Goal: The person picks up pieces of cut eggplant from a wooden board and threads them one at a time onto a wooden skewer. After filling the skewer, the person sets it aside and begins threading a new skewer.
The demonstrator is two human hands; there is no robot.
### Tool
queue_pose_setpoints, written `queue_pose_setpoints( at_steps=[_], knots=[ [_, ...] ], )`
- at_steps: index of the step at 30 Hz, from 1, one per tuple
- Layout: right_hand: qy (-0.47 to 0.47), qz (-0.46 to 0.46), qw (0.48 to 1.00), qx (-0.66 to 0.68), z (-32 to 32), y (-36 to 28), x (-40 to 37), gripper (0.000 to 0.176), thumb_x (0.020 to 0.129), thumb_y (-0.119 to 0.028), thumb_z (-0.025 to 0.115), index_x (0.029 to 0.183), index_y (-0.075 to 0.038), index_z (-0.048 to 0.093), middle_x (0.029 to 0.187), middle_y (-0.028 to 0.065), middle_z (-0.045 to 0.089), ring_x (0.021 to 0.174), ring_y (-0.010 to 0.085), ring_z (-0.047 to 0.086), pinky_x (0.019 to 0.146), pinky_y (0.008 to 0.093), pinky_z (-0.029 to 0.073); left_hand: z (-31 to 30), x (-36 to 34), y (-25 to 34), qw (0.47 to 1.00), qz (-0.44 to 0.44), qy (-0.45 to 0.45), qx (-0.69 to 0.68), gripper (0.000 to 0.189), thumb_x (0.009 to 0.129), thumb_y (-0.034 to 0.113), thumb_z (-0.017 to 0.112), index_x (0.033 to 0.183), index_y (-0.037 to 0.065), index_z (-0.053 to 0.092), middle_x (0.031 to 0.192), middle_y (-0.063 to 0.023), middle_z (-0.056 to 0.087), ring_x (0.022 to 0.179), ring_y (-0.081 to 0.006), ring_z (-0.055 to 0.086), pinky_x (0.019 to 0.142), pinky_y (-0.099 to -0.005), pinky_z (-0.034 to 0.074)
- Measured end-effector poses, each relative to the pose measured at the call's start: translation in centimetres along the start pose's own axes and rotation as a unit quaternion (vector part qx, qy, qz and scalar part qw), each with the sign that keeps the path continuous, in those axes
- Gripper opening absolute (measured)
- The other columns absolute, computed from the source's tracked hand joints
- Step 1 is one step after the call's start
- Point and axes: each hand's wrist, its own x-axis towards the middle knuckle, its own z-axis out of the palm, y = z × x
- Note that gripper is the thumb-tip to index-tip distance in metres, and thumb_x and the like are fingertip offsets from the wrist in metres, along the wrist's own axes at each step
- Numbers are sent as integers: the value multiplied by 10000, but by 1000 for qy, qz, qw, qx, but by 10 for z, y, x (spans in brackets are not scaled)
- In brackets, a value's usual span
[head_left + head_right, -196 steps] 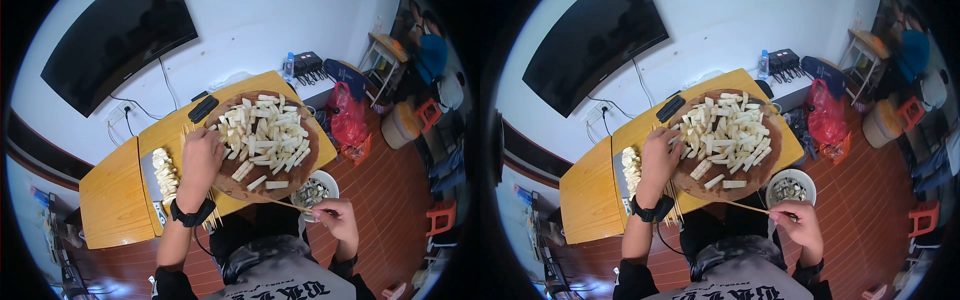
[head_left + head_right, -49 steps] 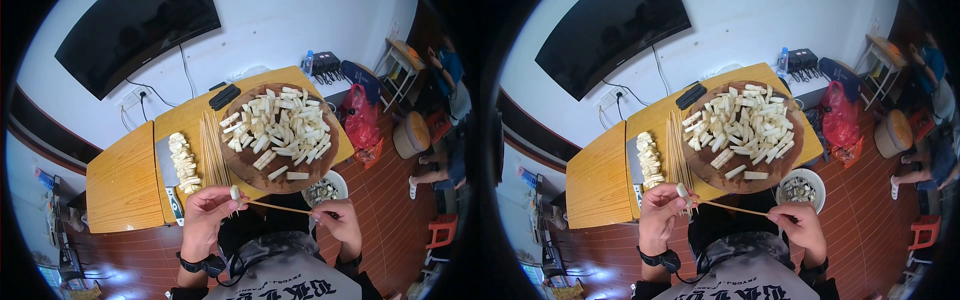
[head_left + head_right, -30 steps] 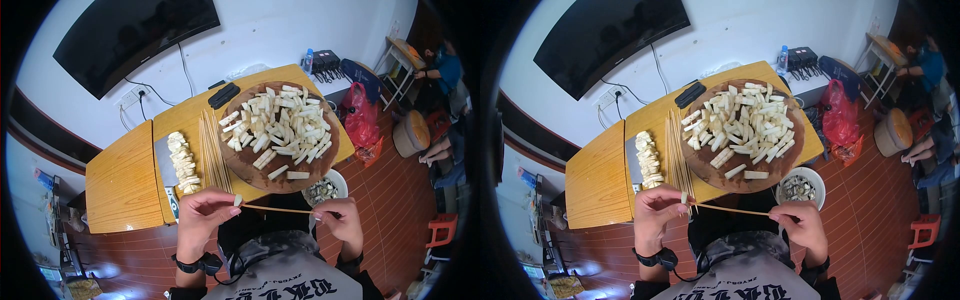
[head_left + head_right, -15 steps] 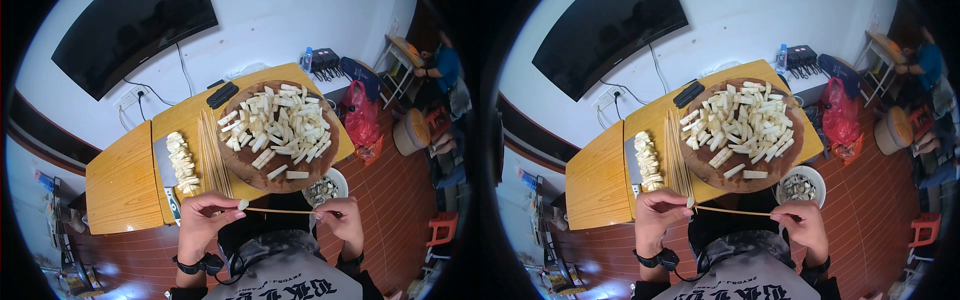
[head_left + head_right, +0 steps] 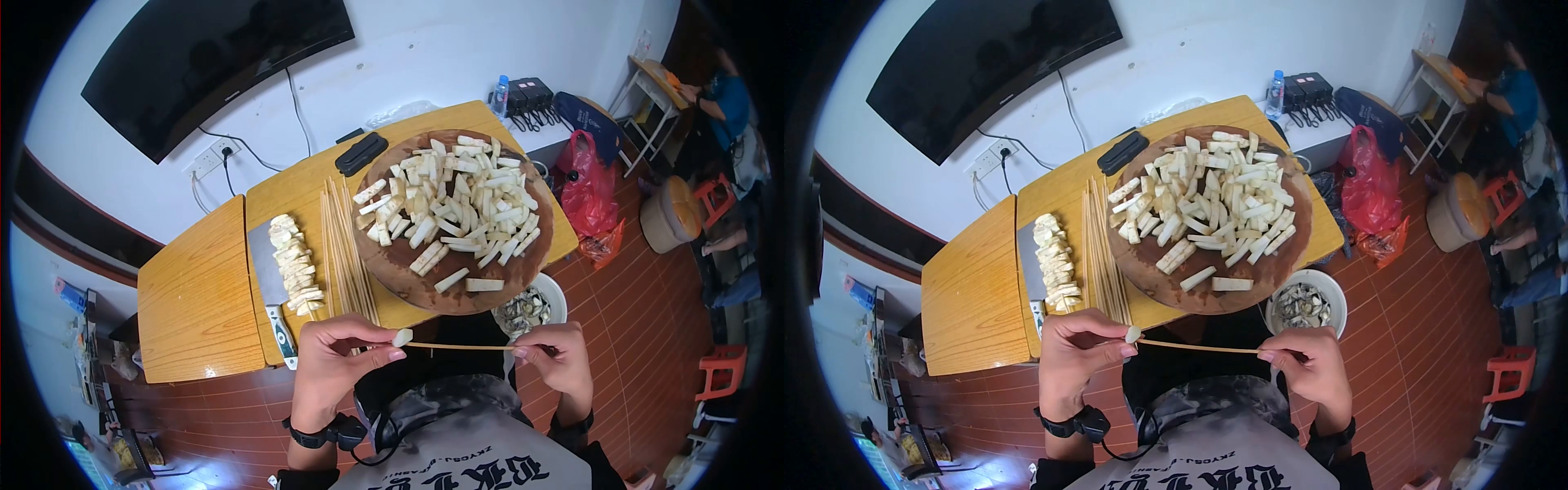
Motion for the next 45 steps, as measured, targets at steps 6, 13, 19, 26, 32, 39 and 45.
queue_pose_setpoints(
  at_steps=[6, 13, 19, 26, 32, 39, 45],
  knots=[
    [-3, 5, 1000, 2, 1, 0, -1, 83, 834, 66, 712, 844, -8, 748, 682, 96, 687, 575, 177, 677, 532, 281, 474, 1, 0, 0, 1000, -17, -13, 4, 249, 741, -153, 822, 952, -30, 776, 926, -112, 746, 865, -151, 719, 800, -264, 593],
    [-7, -5, 1000, 12, 8, -6, 2, 78, 835, 49, 726, 852, -22, 756, 685, 84, 690, 580, 178, 672, 535, 278, 472, 11, 1, 0, 998, -43, -53, -14, 227, 762, -129, 823, 966, -46, 770, 938, -114, 744, 893, -152, 723, 824, -266, 593],
    [-6, -1, 1000, 9, 7, -3, 2, 66, 837, 37, 733, 855, -22, 753, 684, 85, 687, 581, 186, 662, 541, 282, 467, 15, 0, 3, 997, -38, -57, -20, 247, 793, -139, 790, 1022, -55, 750, 990, -123, 740, 938, -161, 719, 864, -273, 598],
    [-4, -4, 1000, 11, 6, -4, 2, 51, 834, 26, 742, 853, -20, 748, 675, 86, 674, 576, 189, 650, 536, 284, 454, 24, -1, 3, 998, -36, -25, -50, 259, 786, -181, 754, 1026, -89, 725, 980, -147, 737, 898, -209, 731, 828, -305, 610],
    [-25, -16, 999, -18, 4, -8, 5, 68, 840, 35, 739, 891, -10, 740, 724, 95, 673, 604, 190, 641, 540, 288, 448, 25, -5, 6, 998, 7, -65, 13, 254, 842, -153, 720, 1073, -48, 736, 1056, -120, 719, 981, -173, 717, 906, -287, 597],
    [-45, -27, 999, 17, 13, -13, 9, 106, 845, 58, 712, 939, 14, 730, 762, 100, 684, 640, 212, 652, 573, 318, 480, 40, -8, 3, 989, 37, -94, 105, 265, 780, -165, 751, 1014, -41, 756, 981, -118, 728, 926, -162, 721, 816, -253, 570],
    [-67, -33, 997, 20, 14, -11, 6, 130, 841, 77, 682, 941, 16, 739, 762, 97, 706, 666, 210, 689, 590, 306, 503, 53, -10, -5, 987, 37, -91, 125, 241, 778, -126, 783, 998, -30, 761, 980, -114, 735, 889, -164, 732, 807, -260, 582]
  ],
)
